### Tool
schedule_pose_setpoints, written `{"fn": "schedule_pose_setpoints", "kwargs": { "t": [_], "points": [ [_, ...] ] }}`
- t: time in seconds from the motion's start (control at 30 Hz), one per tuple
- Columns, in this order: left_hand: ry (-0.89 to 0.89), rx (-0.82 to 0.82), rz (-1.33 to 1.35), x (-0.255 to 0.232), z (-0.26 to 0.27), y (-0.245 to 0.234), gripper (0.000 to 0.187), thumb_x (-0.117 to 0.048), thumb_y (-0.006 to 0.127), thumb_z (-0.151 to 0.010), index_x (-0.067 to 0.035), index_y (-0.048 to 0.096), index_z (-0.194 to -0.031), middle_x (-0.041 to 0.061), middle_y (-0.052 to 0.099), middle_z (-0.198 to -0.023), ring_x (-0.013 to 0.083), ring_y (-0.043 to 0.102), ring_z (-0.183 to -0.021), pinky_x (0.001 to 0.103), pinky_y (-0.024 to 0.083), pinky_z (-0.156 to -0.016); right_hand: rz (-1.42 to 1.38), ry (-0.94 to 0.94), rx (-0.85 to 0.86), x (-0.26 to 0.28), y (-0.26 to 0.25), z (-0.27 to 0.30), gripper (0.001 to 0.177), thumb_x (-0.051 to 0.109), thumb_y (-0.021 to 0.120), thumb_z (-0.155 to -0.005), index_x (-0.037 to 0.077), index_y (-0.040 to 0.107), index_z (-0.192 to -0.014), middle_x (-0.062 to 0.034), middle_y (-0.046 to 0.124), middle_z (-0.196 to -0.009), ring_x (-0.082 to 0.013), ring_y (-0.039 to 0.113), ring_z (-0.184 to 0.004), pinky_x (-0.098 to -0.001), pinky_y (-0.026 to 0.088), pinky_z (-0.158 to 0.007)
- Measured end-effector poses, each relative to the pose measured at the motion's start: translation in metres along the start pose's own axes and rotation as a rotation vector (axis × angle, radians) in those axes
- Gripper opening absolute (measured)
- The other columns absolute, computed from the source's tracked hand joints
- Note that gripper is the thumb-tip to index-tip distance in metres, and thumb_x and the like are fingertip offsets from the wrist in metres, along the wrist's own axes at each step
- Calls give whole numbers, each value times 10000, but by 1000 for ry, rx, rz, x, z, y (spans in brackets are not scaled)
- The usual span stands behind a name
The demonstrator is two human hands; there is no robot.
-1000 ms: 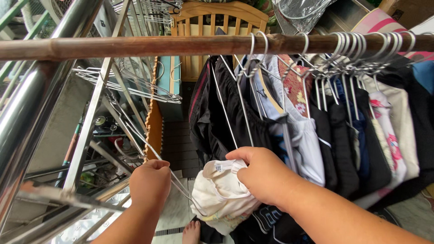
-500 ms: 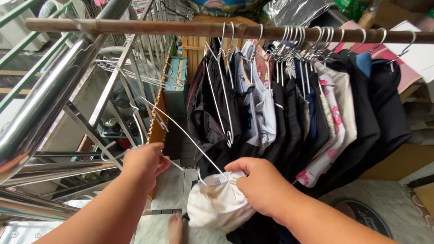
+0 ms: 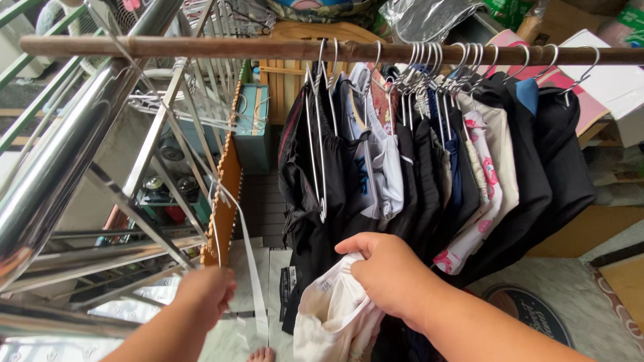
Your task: The person hangs various garments, including shorts and underwear, onto a clothes rack using hangers. They retrieve items from a red basin, place them on hangers, and hang them on the rack.
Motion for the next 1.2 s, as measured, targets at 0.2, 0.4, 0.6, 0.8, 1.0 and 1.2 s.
{"fn": "schedule_pose_setpoints", "kwargs": {
  "t": [0.2, 0.4, 0.6, 0.8, 1.0, 1.2],
  "points": [
    [293, -40, -248, -50, -14, -9, 94, -3, 672, -795, 38, 723, -863, 190, 667, -745, 302, 632, -605, 431, 460, -513, -2, 8, -15, -20, -8, 11, 409, 20, 548, -875, 46, 684, -1259, -92, 793, -1118, -161, 737, -979, -289, 552, -863],
    [395, -193, -529, -96, 11, -6, 133, 0, 689, -823, 108, 719, -894, 225, 674, -817, 326, 644, -683, 458, 472, -554, -30, -27, -11, -20, -23, 21, 411, 17, 541, -872, 37, 683, -1257, -97, 796, -1136, -156, 747, -998, -283, 560, -876],
    [317, -156, -784, -111, 30, 9, 141, -13, 684, -835, 82, 728, -928, 213, 681, -877, 327, 653, -748, 452, 488, -608, -36, -26, -24, -14, -29, 23, 414, 20, 534, -877, 49, 683, -1263, -93, 792, -1139, -153, 738, -998, -282, 555, -872],
    [348, -212, -904, -132, 38, 5, 153, -26, 679, -846, 56, 736, -962, 201, 689, -936, 328, 662, -814, 447, 504, -662, -9, -25, -8, -11, -28, 16, 422, 22, 535, -878, 58, 678, -1273, -81, 795, -1135, -139, 729, -969, -270, 547, -846],
    [362, -254, -1023, -159, 32, -1, 170, -39, 673, -858, 30, 745, -996, 188, 697, -995, 330, 671, -879, 441, 520, -716, -24, 53, -17, -11, -30, 4, 418, 35, 533, -887, 75, 670, -1280, -91, 789, -1117, -168, 703, -923, -305, 535, -796],
    [343, -266, -1140, -178, 22, -3, 190, -53, 668, -870, 4, 753, -1030, 176, 705, -1054, 331, 680, -945, 436, 537, -769, -34, 36, -32, 1, -30, -9, 420, 32, 544, -875, 61, 680, -1271, -87, 792, -1126, -154, 741, -979, -285, 558, -856]
  ]
}}
Point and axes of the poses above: each hand's wrist, its own z-axis away from the middle knuckle, its own y-axis out of the palm, x = y × z, the point moved 10 cm from there along -z, towards the middle knuckle
